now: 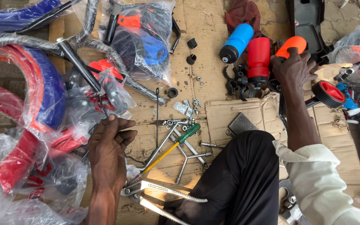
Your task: The person assembles scooter wheel components by inserting metal pins into black wheel hubs and securing them with pliers. They then attach red and orange plastic caps to the hubs, repeating the process for multiple units.
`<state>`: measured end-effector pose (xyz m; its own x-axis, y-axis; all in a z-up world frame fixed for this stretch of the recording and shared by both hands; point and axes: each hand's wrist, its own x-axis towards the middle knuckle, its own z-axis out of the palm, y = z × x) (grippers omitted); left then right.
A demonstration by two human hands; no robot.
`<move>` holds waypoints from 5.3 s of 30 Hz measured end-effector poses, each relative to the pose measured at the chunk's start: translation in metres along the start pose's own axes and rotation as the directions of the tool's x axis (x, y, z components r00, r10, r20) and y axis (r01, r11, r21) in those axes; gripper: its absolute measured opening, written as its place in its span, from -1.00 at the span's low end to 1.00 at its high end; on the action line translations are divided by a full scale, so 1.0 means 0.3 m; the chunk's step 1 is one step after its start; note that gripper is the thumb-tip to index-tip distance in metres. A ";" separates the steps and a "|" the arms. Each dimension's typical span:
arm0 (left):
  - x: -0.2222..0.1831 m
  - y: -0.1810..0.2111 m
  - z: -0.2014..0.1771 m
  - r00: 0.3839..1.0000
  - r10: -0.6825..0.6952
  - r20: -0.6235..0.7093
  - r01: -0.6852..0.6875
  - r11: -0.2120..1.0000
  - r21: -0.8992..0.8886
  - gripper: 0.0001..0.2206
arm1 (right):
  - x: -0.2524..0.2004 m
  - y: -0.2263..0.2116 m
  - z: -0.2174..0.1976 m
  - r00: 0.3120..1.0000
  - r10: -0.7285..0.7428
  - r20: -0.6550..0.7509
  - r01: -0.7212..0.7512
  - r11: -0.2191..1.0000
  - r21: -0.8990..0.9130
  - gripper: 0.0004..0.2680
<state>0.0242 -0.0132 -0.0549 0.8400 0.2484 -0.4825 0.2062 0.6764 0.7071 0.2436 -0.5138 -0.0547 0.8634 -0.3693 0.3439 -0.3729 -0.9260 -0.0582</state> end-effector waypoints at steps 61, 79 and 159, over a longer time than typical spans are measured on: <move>-0.163 0.126 0.028 0.843 0.373 0.388 -0.518 0.364 0.774 -0.80 | -0.497 -0.941 -0.484 0.511 -0.695 0.506 -0.539 0.199 0.818 -0.88; -0.078 0.042 -0.037 0.957 0.091 0.277 -0.133 0.981 0.139 -0.89 | -1.004 -0.826 -0.498 0.756 -0.644 0.115 0.082 0.268 0.960 -0.76; 0.024 -0.059 -0.061 0.813 0.444 0.376 -0.528 0.289 0.799 -0.85 | -0.919 -0.489 -0.381 0.659 -0.404 0.635 -0.489 0.411 0.769 -0.47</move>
<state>0.0175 -0.0107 -0.0803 0.9635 0.2412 0.1161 0.0174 -0.4893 0.8720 0.0213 -0.2671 -0.0338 0.9352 0.0815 -0.3447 -0.3140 -0.2597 -0.9132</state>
